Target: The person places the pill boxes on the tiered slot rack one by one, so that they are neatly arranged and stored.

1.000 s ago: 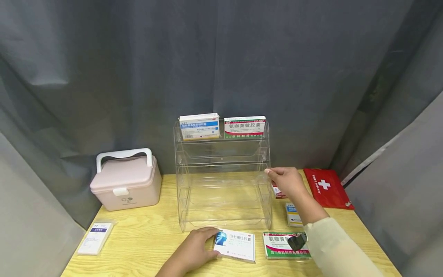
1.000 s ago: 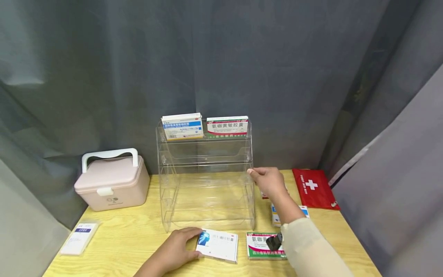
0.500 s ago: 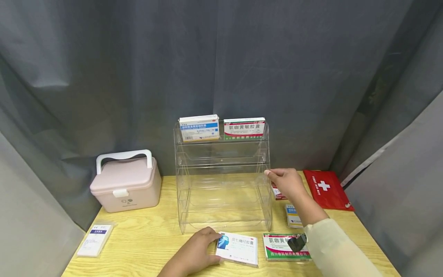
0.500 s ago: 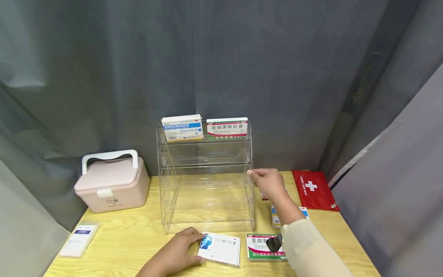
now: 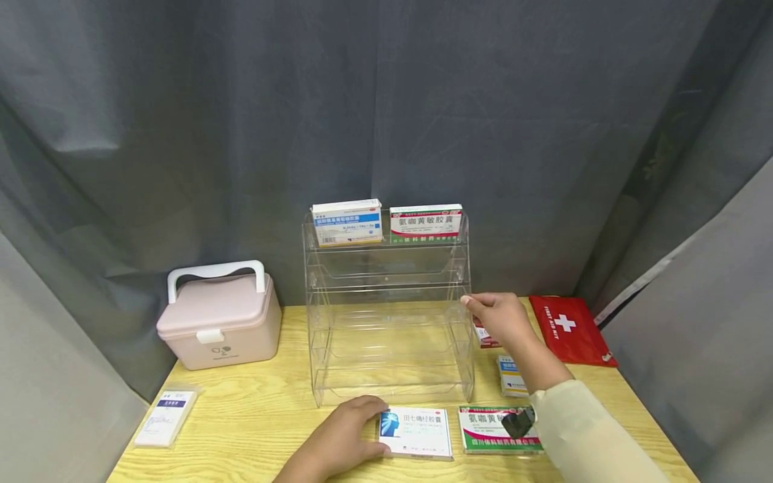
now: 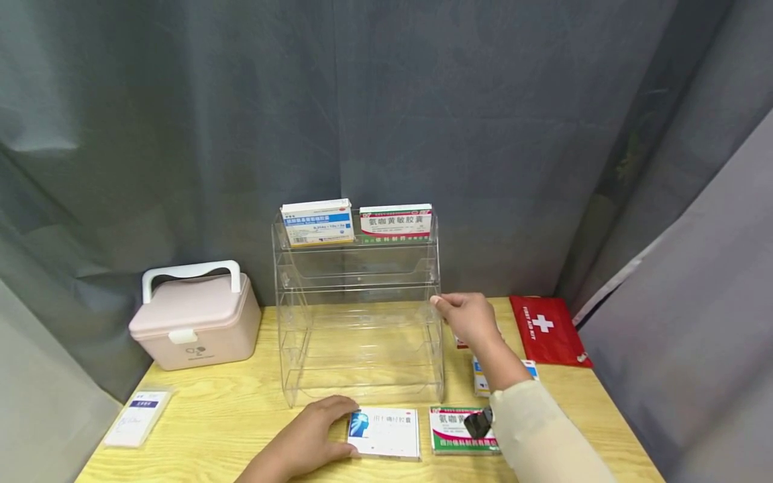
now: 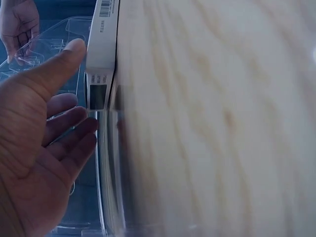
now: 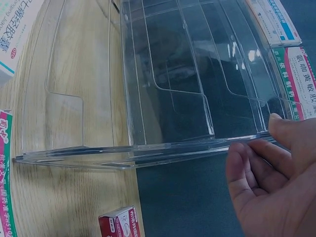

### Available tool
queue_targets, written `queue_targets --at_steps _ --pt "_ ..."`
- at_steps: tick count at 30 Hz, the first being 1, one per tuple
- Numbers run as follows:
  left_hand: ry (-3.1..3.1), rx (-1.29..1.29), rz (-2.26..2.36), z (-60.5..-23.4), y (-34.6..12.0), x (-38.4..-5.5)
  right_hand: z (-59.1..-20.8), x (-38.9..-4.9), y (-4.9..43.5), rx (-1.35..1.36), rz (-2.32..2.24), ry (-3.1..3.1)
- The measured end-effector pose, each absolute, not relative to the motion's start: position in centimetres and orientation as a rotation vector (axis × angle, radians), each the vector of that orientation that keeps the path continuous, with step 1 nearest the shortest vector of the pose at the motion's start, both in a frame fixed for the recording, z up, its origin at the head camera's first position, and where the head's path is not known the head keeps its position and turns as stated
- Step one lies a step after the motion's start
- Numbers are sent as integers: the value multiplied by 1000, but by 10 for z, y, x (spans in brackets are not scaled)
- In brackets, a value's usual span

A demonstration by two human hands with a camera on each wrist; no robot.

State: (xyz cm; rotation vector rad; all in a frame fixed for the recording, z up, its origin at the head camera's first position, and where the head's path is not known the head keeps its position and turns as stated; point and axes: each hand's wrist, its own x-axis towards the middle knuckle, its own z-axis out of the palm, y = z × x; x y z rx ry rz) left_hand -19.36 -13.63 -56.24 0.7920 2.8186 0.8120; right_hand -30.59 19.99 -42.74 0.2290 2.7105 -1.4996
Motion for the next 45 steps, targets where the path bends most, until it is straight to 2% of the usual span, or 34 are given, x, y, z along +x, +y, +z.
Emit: queue_targets --at_steps 17,27,34,41,45 --pt "2662 734 930 -562 -140 -190 -427 -307 199 243 -1512 2702" --pt "2503 539 1553 -554 -159 -194 -426 -307 198 248 -1504 2715" --pt "2568 502 1901 -500 -158 -207 -426 -306 198 252 -1501 2709" --pt "2632 791 2329 -424 -152 -242 -426 -305 200 240 -1505 2711" --pt "2684 812 2453 -389 -146 -264 -428 -305 201 208 -1493 2738"
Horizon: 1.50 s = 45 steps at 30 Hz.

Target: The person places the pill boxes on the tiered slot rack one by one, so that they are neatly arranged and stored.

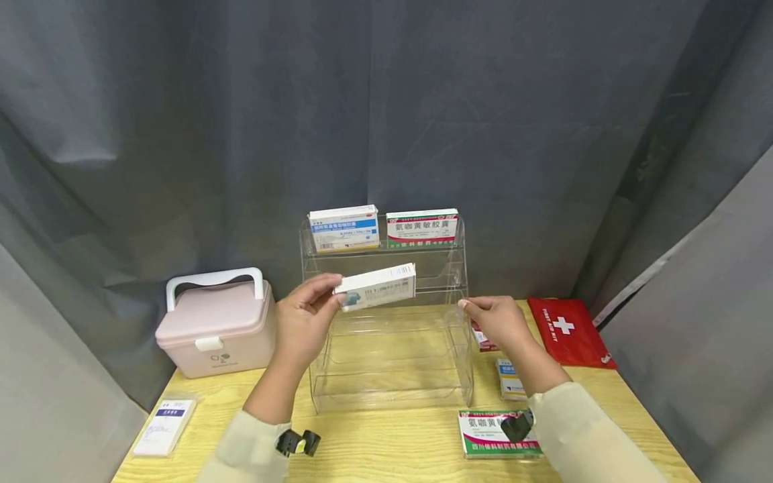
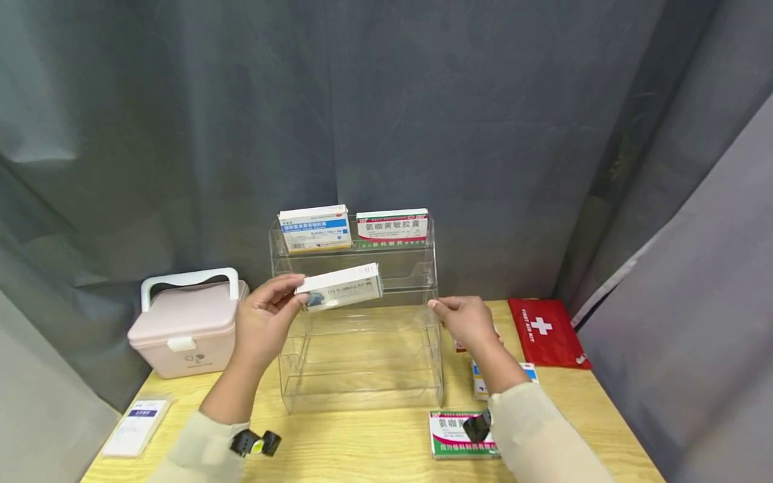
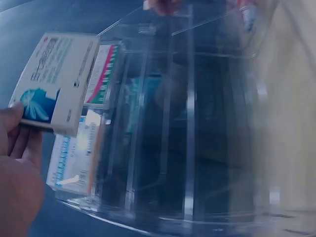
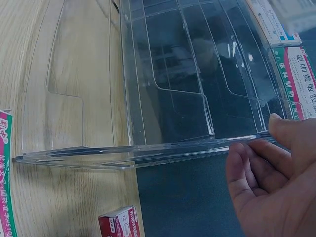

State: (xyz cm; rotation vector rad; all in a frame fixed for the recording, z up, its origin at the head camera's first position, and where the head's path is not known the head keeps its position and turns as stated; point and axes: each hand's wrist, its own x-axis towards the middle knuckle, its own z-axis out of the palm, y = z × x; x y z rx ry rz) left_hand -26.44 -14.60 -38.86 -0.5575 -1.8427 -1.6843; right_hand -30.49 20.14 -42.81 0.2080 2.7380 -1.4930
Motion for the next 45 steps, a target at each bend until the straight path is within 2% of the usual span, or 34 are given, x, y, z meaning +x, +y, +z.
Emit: queue_targets --at_steps 7,16,26,45 --pt "-1895 -485 -1609 -360 -133 -300 -431 -307 201 131 -1478 2788" --pt "-1952 -461 -1628 -366 -110 -334 -428 -305 200 129 -1483 2786" --pt "-2071 -430 -1621 -383 -88 -349 -426 -304 196 135 -1493 2785" --pt "-2290 -410 -1516 -393 -63 -360 -427 -303 199 147 -1454 2814"
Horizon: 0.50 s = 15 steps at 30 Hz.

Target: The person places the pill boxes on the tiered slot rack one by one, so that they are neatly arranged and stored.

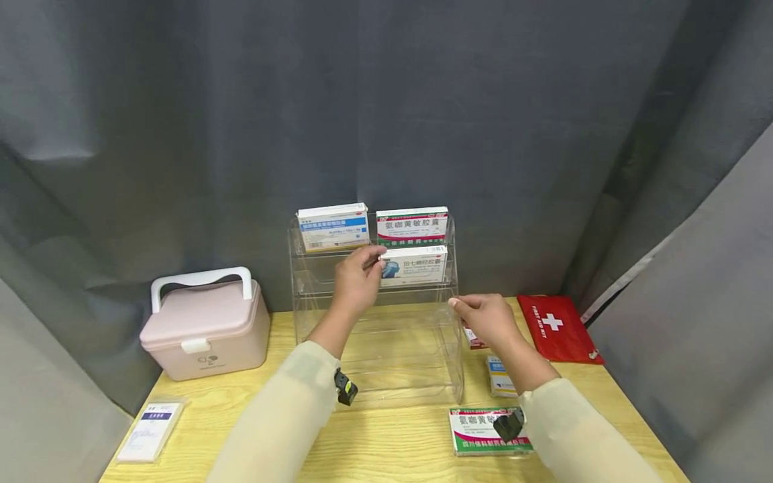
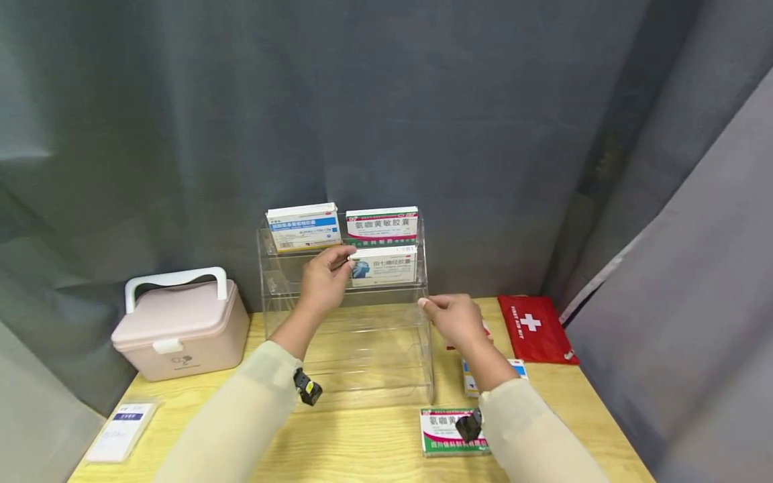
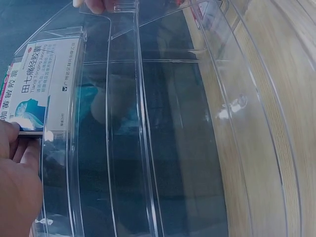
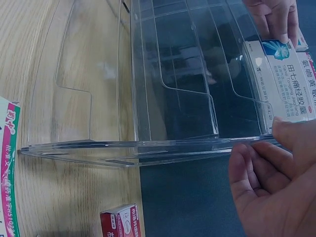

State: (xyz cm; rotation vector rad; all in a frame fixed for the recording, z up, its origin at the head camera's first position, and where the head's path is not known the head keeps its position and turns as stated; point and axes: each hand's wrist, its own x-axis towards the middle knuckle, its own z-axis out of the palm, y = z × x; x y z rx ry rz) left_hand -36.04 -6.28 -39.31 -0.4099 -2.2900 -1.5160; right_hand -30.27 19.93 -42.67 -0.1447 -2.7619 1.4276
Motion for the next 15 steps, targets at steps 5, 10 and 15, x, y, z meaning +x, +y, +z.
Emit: queue_targets --at_steps 5,10,15 --pt "-2313 -380 -1539 -393 -59 -361 -429 -303 201 -156 1449 -2760" --pt "-2284 -414 -1573 -391 -62 -359 -431 -304 202 -156 1456 -2753" --pt "-2246 -421 -1517 -388 -72 -347 -429 -303 202 -164 1472 -2746"
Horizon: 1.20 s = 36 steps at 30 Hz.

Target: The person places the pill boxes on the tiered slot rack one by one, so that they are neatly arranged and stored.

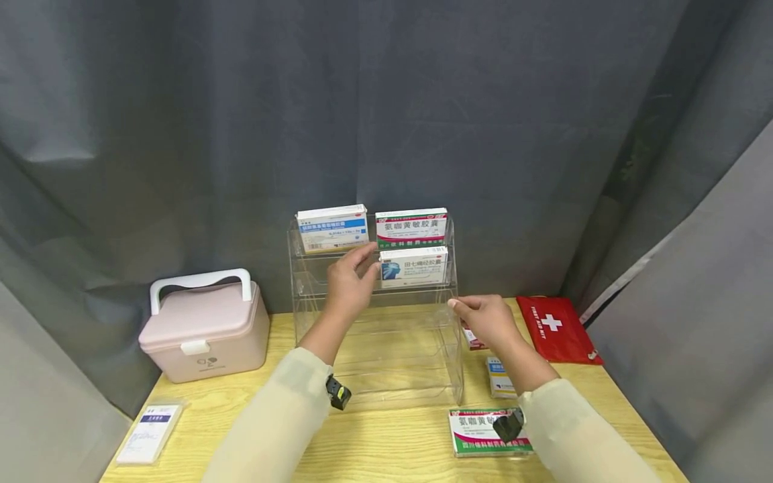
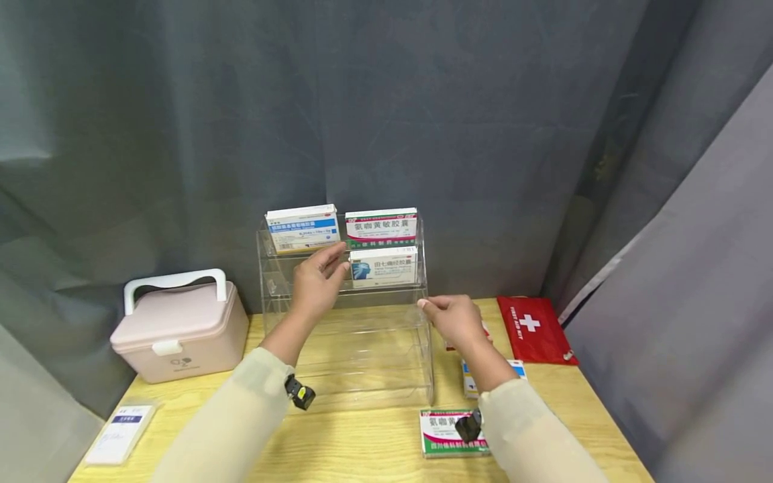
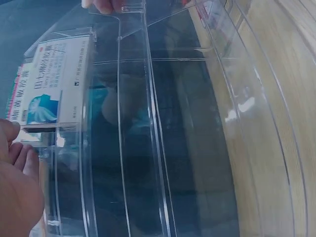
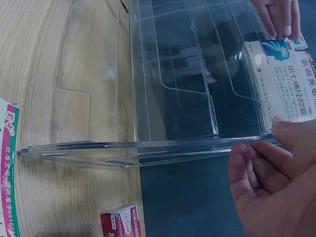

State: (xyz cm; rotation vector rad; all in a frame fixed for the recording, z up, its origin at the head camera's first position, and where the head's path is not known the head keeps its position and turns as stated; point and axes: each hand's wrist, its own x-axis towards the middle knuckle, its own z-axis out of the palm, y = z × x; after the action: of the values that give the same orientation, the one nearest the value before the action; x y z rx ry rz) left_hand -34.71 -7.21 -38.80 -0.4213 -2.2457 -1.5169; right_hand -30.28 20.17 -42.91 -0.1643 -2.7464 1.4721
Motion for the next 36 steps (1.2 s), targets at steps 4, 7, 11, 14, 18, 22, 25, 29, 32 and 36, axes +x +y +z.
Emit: queue_targets --at_steps 4,7,11,14,18,22,25,29,32,36 --pt "-2246 -385 -1374 -393 -78 -326 -428 -302 200 -164 1468 -2746" --pt "-2207 -398 -1371 -405 -74 -303 -427 -301 201 -159 1474 -2744" --pt "-2213 -539 -1410 -432 -57 -266 -424 -302 203 -162 1486 -2744" --pt "-2318 -716 -1370 -454 -43 -242 -423 -304 205 -161 1481 -2741" --pt "-2504 -948 -1240 -487 -27 -221 -425 -305 204 -163 1505 -2726" --pt "-2701 -1058 -1121 -525 -14 -211 -426 -304 203 -161 1512 -2727" --pt "-2818 -1056 -1039 -547 -7 -208 -425 -304 203 -168 1502 -2732" --pt "-2911 -1012 -943 -566 0 -207 -425 -303 202 -176 1504 -2733" --pt "-2952 -985 -895 -573 4 -206 -425 -303 201 -173 1507 -2735" --pt "-2985 -960 -867 -575 8 -206 -425 -302 200 -180 1506 -2739"
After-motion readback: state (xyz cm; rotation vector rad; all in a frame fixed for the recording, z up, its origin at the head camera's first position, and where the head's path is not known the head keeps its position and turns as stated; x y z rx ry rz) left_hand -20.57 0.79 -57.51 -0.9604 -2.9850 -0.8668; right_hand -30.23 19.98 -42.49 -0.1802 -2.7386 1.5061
